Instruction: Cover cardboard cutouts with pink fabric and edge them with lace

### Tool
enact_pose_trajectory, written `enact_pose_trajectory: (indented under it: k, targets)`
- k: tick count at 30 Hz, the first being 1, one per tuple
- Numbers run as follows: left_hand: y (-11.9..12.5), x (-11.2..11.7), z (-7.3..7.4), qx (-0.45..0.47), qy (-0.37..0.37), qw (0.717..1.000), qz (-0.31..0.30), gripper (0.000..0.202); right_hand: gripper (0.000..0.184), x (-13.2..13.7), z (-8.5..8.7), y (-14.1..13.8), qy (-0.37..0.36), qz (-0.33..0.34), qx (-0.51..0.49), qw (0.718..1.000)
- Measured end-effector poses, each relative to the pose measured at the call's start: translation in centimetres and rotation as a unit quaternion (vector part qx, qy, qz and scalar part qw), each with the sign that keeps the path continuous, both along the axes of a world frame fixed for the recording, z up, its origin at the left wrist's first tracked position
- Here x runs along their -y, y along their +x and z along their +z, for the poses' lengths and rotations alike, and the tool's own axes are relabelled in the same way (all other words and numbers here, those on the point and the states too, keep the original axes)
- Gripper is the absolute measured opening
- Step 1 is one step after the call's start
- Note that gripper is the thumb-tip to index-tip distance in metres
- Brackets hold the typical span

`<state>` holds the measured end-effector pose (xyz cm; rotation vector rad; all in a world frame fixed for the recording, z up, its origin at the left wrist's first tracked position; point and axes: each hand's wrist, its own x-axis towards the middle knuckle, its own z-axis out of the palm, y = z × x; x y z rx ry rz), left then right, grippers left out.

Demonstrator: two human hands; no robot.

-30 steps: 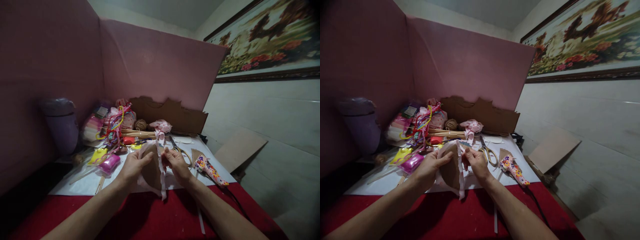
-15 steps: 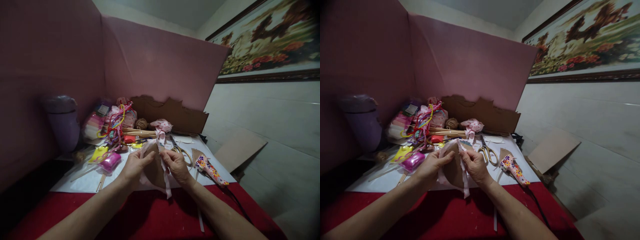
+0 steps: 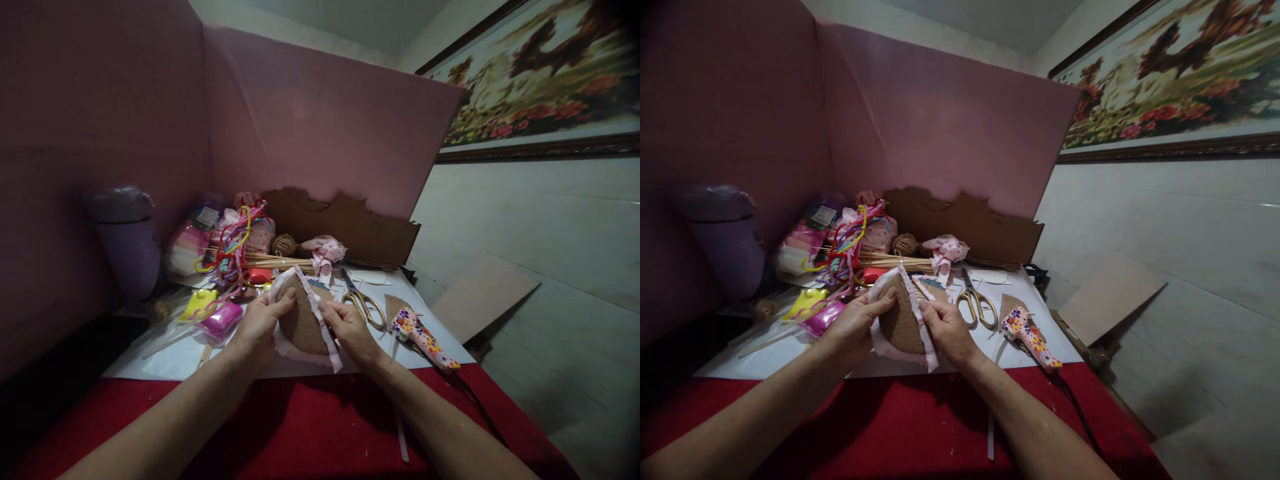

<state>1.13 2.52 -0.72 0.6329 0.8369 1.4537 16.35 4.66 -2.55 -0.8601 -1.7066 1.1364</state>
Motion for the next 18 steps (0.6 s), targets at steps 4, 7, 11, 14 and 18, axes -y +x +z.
enact_pose_trajectory:
  k: [4, 7, 11, 14, 18]
  targets:
    - [-0.05, -0.05, -0.28, 0.002, 0.004, 1.0, -0.006, 0.027, 0.044, -0.08, -0.28, 0.17, 0.087, -0.023, 0.052, 0.995]
    - [-0.07, -0.04, -0.4, 0.003, -0.004, 1.0, 0.007, 0.024, 0.043, -0.01, -0.37, 0.34, 0.158, -0.049, 0.11, 0.98]
    - [0.03, 0.02, -0.52, -0.002, -0.015, 1.0, 0.02, 0.021, 0.04, 0.4, -0.15, 0.35, 0.254, -0.07, 0.178, 0.948]
    - [0.17, 0.1, -0.46, -0.004, -0.021, 1.0, 0.012, 0.021, 0.037, 0.69, 0.02, 0.26, 0.3, -0.076, 0.209, 0.928]
    - [0.18, 0.06, -0.08, 0.004, -0.031, 0.999, 0.015, 0.013, 0.044, 0.54, -0.02, 0.35, 0.285, -0.075, 0.2, 0.934]
